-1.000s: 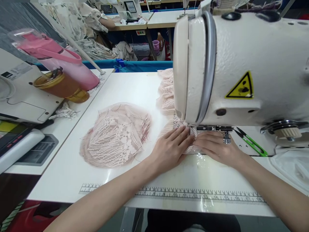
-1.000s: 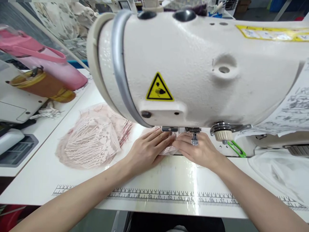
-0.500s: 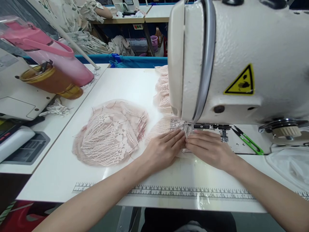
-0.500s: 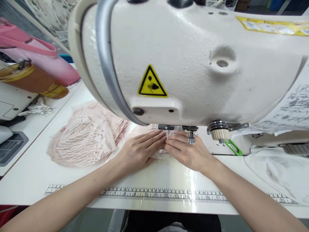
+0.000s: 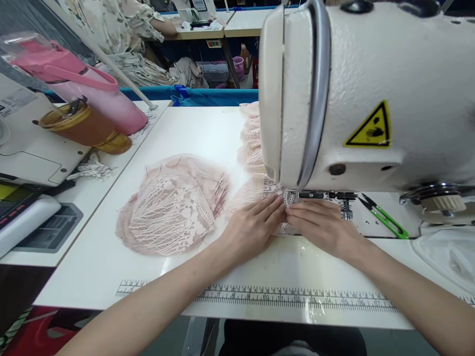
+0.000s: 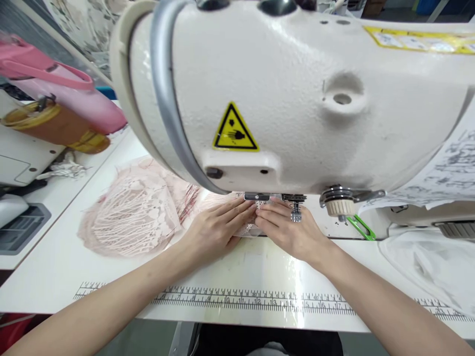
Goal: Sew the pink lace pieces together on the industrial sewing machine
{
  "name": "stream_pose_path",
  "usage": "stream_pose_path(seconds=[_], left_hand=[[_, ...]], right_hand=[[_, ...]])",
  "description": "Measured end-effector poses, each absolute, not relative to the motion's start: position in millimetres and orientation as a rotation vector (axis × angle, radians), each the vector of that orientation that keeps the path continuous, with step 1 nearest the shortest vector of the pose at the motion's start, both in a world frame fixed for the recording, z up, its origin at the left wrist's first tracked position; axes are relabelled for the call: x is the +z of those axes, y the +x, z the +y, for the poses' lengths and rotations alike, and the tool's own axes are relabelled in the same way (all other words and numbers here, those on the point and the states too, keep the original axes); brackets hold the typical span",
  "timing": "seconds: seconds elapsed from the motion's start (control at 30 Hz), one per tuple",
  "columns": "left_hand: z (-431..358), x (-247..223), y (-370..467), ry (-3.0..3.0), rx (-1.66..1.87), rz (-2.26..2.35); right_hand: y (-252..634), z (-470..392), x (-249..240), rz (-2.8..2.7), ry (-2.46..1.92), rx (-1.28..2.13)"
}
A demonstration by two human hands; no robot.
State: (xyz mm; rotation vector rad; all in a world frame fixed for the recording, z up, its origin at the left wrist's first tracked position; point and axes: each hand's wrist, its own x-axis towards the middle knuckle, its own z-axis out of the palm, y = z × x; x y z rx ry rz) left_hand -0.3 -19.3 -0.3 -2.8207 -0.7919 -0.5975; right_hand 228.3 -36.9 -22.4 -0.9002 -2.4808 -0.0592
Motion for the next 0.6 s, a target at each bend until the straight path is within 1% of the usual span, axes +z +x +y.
stream_pose_path(seconds=[0.27,0.6], left_hand=[[-22.0,4.1,1.9,-2.798,-0.568,-0.853],[-23.2,2.2,3.5,-2.83,-0.578,-0.898]], right_hand=[[225.9,-35.4,-16.2,-2.411,-0.936,-0.089],[230.8,-32.4,-13.4,-2.451,-0.976,-0.086]])
